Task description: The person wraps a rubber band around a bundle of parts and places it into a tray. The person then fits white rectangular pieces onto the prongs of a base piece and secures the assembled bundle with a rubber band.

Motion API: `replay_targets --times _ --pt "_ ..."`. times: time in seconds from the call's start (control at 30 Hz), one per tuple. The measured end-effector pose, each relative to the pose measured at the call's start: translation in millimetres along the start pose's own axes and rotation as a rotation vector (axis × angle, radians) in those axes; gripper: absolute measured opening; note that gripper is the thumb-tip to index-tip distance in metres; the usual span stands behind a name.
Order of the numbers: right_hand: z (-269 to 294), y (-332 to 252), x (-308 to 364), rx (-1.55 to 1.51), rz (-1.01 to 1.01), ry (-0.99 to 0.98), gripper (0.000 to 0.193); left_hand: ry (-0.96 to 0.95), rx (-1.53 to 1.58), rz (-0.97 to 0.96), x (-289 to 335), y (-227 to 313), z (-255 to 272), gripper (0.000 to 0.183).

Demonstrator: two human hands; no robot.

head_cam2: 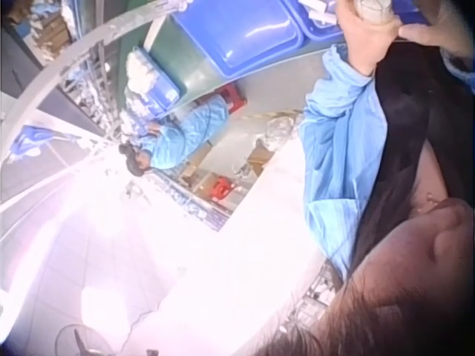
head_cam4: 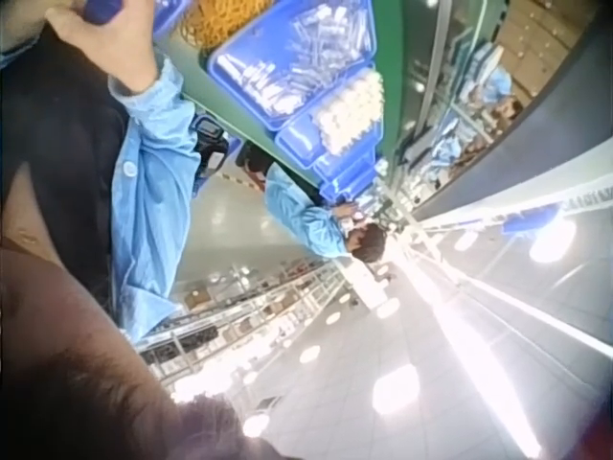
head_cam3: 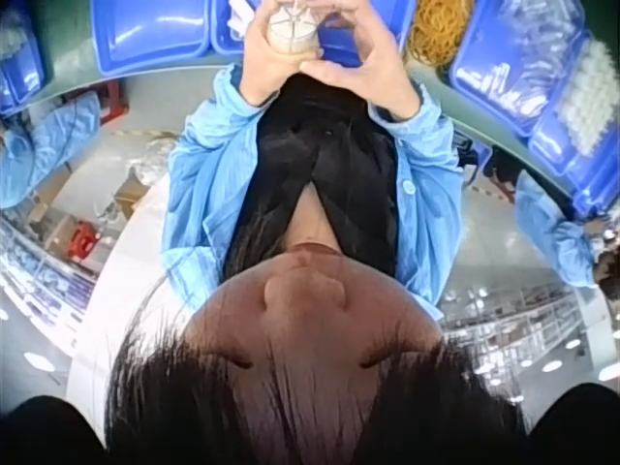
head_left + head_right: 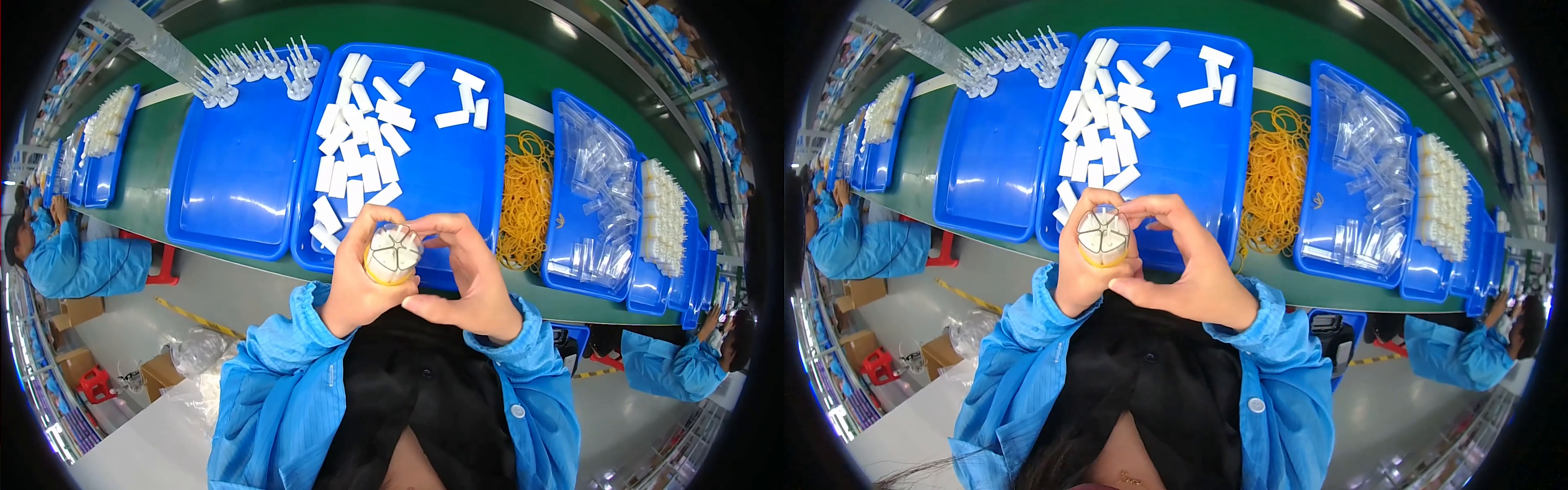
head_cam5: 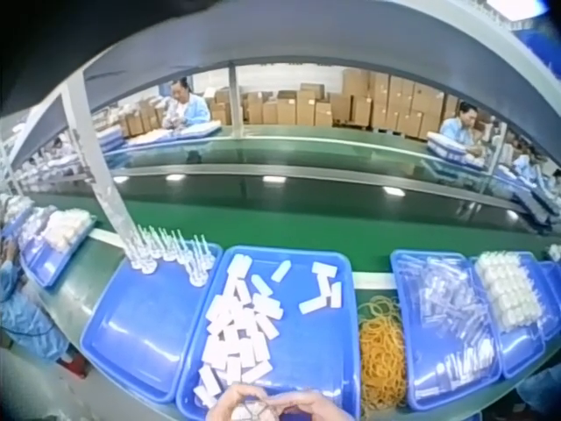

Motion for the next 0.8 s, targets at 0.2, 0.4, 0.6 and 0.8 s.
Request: replay_targets --times 0.2,0.4,0.6,0.8 --pt "15 17 5 -0.379 -0.341 -0.007 0.036 0.084 0.161 0.012 0 10 2 0.058" --pt "32 -14 17 0.107 0.117 0.22 0.016 -0.047 0.303 0.238 5 2 -3 0.037" --pt "25 -45 30 -0.084 0.605 0.47 0.025 -0.195 0.516 0.48 21 -8 -33 0.027" --pt "4 -43 32 -0.156 0.737 0.401 0.037 -0.261 0.463 0.489 24 -12 -36 0.032"
Point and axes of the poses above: each hand's wrist, its own x-axis away from the middle knuckle, its own z-axis out of the back of the hand, y = z × x, the point moved 8 cm from there along -x, towards the middle knuckle, and after that the axes turned 11 degrees about -z, right-handed, at the moved point
